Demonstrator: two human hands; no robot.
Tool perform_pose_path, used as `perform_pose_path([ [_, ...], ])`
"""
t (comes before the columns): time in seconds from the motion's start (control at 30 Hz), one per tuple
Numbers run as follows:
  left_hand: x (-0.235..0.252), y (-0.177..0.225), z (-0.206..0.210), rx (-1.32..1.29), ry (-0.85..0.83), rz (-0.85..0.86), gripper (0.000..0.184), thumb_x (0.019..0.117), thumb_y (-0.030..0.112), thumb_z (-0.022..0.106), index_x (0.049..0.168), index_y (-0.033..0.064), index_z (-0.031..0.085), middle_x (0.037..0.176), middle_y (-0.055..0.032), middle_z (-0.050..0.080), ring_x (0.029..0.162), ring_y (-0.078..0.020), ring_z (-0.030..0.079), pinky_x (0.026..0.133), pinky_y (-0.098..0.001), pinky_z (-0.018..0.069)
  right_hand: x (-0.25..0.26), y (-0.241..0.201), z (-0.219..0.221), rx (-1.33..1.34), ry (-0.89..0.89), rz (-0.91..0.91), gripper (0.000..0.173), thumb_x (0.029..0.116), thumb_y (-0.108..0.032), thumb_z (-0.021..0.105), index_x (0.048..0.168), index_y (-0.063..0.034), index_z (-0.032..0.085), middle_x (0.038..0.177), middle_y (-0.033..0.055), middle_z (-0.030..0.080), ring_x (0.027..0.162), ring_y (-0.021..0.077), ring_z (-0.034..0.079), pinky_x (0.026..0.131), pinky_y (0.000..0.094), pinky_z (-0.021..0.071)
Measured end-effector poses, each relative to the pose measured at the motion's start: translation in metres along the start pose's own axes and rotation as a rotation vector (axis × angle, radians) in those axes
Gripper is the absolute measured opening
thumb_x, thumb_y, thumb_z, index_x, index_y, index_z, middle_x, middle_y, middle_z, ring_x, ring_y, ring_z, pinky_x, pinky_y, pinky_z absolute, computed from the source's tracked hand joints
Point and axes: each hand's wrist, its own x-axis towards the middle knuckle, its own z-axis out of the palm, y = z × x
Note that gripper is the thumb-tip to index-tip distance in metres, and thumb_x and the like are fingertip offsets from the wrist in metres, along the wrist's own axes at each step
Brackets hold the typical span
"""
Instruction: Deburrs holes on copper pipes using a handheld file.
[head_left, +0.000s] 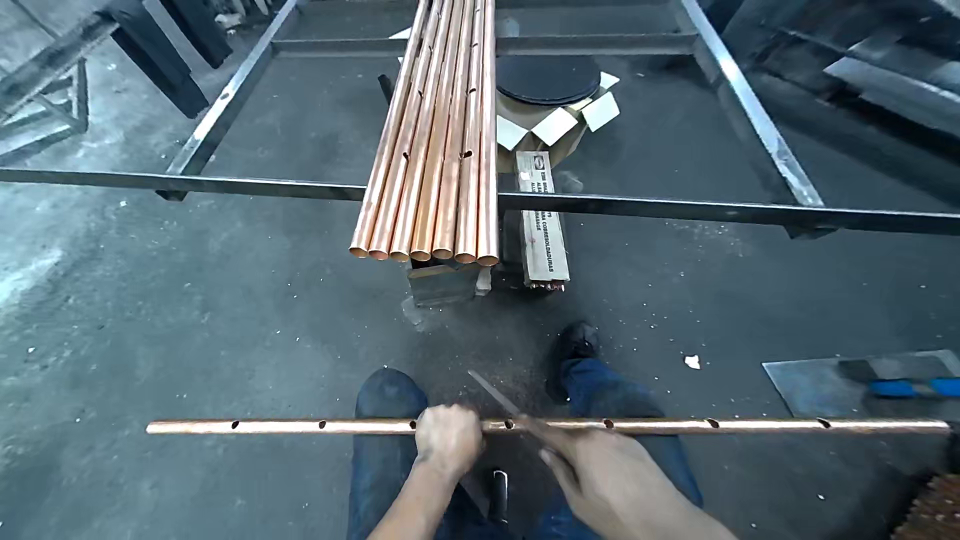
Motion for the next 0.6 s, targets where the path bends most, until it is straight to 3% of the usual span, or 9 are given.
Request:
perform_pose_path([
  [0.07, -0.002, -0.002, 0.004, -0.023, 0.018, 0.000, 0.033, 0.0977, 0.036, 0.054, 0.113, 0.0109, 0.069, 0.108, -0.0131, 0.076, 0.105, -0.0343, 0.073, 0.084, -0.0578, 0.0573, -0.041, 0.000, 0.000, 0.021, 0.023, -0.040, 0.048, 0.1063, -0.039, 0.044, 0.154, -0.0356, 0.049, 0.093, 0.0173, 0.075, 0.082, 0.0412, 0.072, 0.068, 0.0621, 0.0554],
  [0.13, -0.001, -0.003, 0.008, -0.038, 0.068, 0.014, 0.034, 0.0977, 0.036, 0.054, 0.114, 0.0111, 0.069, 0.107, -0.0130, 0.076, 0.104, -0.0341, 0.074, 0.084, -0.0576, 0.0575, -0.060, -0.002, 0.005, 0.016, -0.039, -0.038, 0.050, 0.1085, -0.039, 0.038, 0.157, -0.0339, 0.045, 0.095, 0.0186, 0.074, 0.081, 0.0418, 0.072, 0.068, 0.0619, 0.0556],
  [0.23, 0.002, -0.004, 0.023, -0.020, 0.226, 0.039, 0.032, 0.0990, 0.035, 0.051, 0.109, 0.0111, 0.071, 0.098, -0.0111, 0.077, 0.097, -0.0313, 0.076, 0.080, -0.0534, 0.0590, -0.022, -0.013, 0.008, 0.038, -0.068, 0.028, 0.049, 0.1064, -0.037, 0.043, 0.155, -0.0336, 0.047, 0.094, 0.0167, 0.075, 0.088, 0.0399, 0.072, 0.075, 0.0612, 0.0557],
  [0.33, 0.006, -0.007, 0.042, 0.037, 0.461, 0.057, 0.043, 0.1080, 0.040, 0.040, 0.099, 0.0127, 0.073, 0.085, -0.0080, 0.077, 0.086, -0.0259, 0.077, 0.074, -0.0465, 0.0607, 0.032, -0.025, -0.004, -0.008, -0.185, 0.096, 0.049, 0.1065, -0.038, 0.042, 0.155, -0.0337, 0.047, 0.115, 0.0139, 0.073, 0.109, 0.0365, 0.069, 0.091, 0.0602, 0.0544],
  [0.43, 0.007, -0.014, 0.055, 0.078, 0.698, 0.103, 0.036, 0.1016, 0.042, 0.052, 0.086, 0.0177, 0.073, 0.075, -0.0020, 0.074, 0.076, -0.0187, 0.076, 0.066, -0.0391, 0.0608, 0.016, -0.011, -0.006, 0.029, -0.048, 0.117, 0.048, 0.1061, -0.042, 0.043, 0.154, -0.0384, 0.048, 0.107, 0.0123, 0.075, 0.102, 0.0358, 0.072, 0.086, 0.0596, 0.0555],
  [0.53, -0.004, -0.027, 0.048, 0.016, 0.564, 0.150, 0.034, 0.0991, 0.042, 0.056, 0.092, 0.0149, 0.075, 0.087, -0.0045, 0.077, 0.090, -0.0224, 0.076, 0.080, -0.0429, 0.0610, -0.032, 0.018, -0.003, 0.082, 0.236, 0.115, 0.049, 0.1035, -0.041, 0.049, 0.152, -0.0377, 0.052, 0.095, 0.0127, 0.077, 0.082, 0.0374, 0.074, 0.069, 0.0623, 0.0567],
  [0.6, -0.011, -0.050, 0.039, -0.007, 0.520, 0.197, 0.026, 0.0945, 0.037, 0.064, 0.095, 0.0151, 0.078, 0.099, -0.0039, 0.078, 0.105, -0.0257, 0.073, 0.092, -0.0481, 0.0579, -0.060, 0.034, -0.001, 0.111, 0.282, 0.123, 0.051, 0.1038, -0.040, 0.050, 0.155, -0.0350, 0.049, 0.093, 0.0146, 0.076, 0.077, 0.0386, 0.072, 0.066, 0.0622, 0.0557],
])
